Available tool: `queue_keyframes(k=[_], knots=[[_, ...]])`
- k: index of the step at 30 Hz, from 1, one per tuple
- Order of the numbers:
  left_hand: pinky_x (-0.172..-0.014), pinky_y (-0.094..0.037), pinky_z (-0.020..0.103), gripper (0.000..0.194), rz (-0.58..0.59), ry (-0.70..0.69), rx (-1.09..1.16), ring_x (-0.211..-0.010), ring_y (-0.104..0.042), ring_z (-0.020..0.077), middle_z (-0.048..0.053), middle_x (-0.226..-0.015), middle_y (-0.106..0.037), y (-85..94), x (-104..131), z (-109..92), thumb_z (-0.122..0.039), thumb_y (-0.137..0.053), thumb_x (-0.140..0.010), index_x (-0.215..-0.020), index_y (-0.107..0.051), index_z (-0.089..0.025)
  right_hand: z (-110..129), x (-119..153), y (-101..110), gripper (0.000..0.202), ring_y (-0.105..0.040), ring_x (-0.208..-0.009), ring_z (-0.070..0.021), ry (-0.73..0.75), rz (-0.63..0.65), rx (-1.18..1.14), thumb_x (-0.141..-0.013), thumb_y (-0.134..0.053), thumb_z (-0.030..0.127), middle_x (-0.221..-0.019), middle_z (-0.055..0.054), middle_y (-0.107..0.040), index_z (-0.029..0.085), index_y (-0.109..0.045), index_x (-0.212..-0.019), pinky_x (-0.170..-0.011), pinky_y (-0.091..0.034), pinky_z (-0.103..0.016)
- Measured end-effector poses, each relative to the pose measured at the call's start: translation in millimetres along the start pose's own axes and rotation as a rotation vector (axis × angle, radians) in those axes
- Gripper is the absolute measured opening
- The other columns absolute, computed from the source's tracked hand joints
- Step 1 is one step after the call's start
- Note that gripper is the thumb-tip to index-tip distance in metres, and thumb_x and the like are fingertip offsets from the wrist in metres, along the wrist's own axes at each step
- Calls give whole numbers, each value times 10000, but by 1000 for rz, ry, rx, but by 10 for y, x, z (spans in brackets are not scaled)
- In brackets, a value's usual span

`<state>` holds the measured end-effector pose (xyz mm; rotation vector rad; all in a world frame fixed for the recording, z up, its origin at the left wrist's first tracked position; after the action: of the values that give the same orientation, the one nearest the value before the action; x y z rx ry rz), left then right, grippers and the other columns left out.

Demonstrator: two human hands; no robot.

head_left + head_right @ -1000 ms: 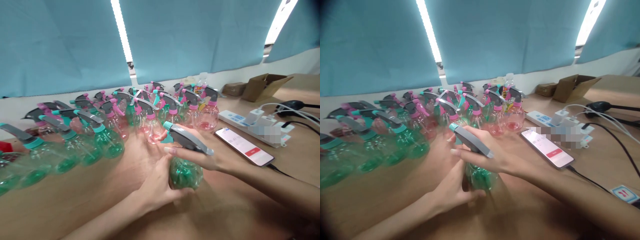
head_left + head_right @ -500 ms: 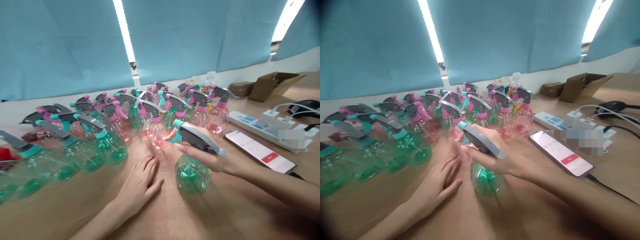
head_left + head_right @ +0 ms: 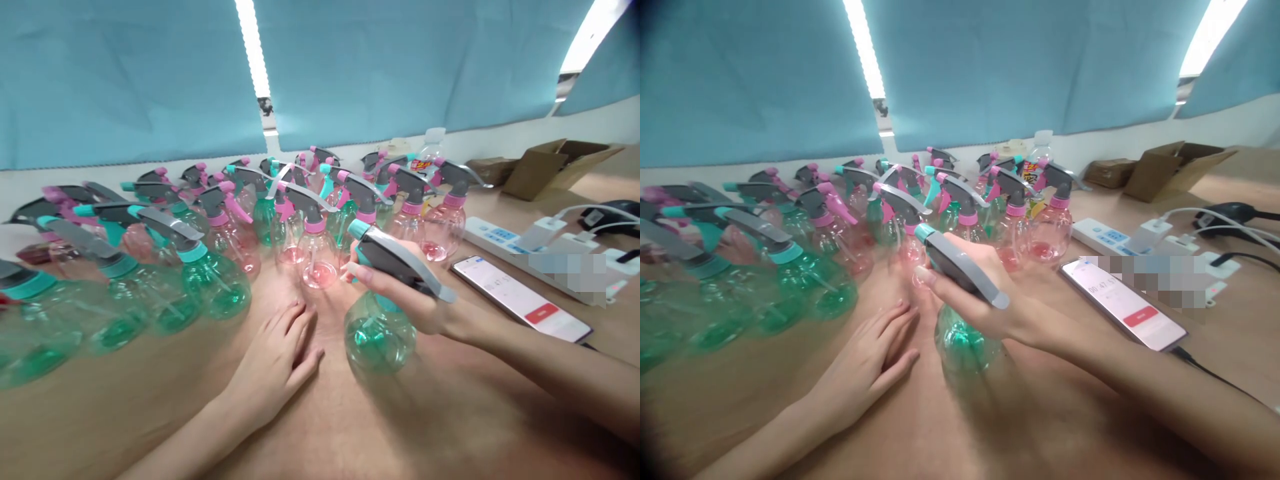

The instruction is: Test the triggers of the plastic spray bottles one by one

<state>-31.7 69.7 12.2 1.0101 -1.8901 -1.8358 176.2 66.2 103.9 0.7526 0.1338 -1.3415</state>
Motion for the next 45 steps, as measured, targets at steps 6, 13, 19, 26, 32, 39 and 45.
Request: queue_keyframes(k=[6, 13, 19, 26, 32, 39, 45], knots=[[-1059, -400, 503, 448, 5, 8, -4, -1303, -457, 326, 183, -1370, -533, 6, -4, -10, -364, -470, -972, -1334, -501, -102, 17, 4, -5, 182, -390, -569, -113, 17, 3, -45, -890, -508, 276, -643, 39, -403, 207, -460, -729, -540, -310, -291], [-1059, -399, 510, 442, 12, 32, 37, -1314, -446, 328, 168, -1383, -524, 13, 10, -8, -371, -475, -967, -1342, -488, -136, -53, 101, -7, 158, -474, -583, -135, -119, 49, -72, -909, -547, 330, -626, 40, -465, 234, -533, -784, -562, -393, -294], [-1050, -403, 520, 439, 18, 31, 46, -1306, -454, 335, 180, -1381, -524, 12, 8, -9, -370, -471, -968, -1333, -495, -128, -103, 107, -37, 117, -622, -781, -181, -103, 64, -156, -912, -557, 321, -853, -19, -642, 221, -607, -946, -667, -502, -321], [-1058, -397, 513, 448, 29, 30, 26, -1313, -446, 324, 175, -1382, -527, 21, -3, -18, -370, -464, -973, -1347, -482, -123, -53, 71, -45, 270, -665, -1004, -229, -49, 6, -219, -869, -590, 210, -958, -28, -699, 245, -610, -1136, -860, -554, -385], [-1049, -405, 515, 441, 23, 31, 25, -1305, -456, 326, 176, -1377, -531, 12, -2, -7, -370, -468, -972, -1343, -487, -132, 14, 31, -38, 312, -683, -903, -202, -30, 22, -147, -854, -561, 182, -1018, -56, -678, 236, -623, -1155, -807, -585, -382], [-1049, -407, 501, 426, 16, 31, 35, -1297, -467, 318, 168, -1364, -543, 22, -3, -18, -361, -463, -971, -1334, -494, -140, 39, 58, -23, 396, -672, -799, -185, -68, 37, -100, -842, -582, 188, -1048, -64, -677, 271, -600, -1228, -733, -598, -358], [-1046, -408, 493, 439, -32, 28, 52, -1298, -462, 324, 156, -1378, -530, -28, 24, 22, -392, -447, -975, -1346, -493, -162, -82, 93, -74, 387, -608, -640, -151, -82, 40, -114, -852, -587, 233, -951, -44, -675, 279, -579, -1236, -619, -582, -339]])
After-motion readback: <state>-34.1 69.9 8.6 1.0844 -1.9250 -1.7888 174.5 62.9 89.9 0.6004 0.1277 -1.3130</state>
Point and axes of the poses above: each hand's wrist, its own x-axis away from the middle knuckle, its own y-axis out of the back of the hand, z = x × y, the point moved 3 cm from there along -x, towards the middle knuckle
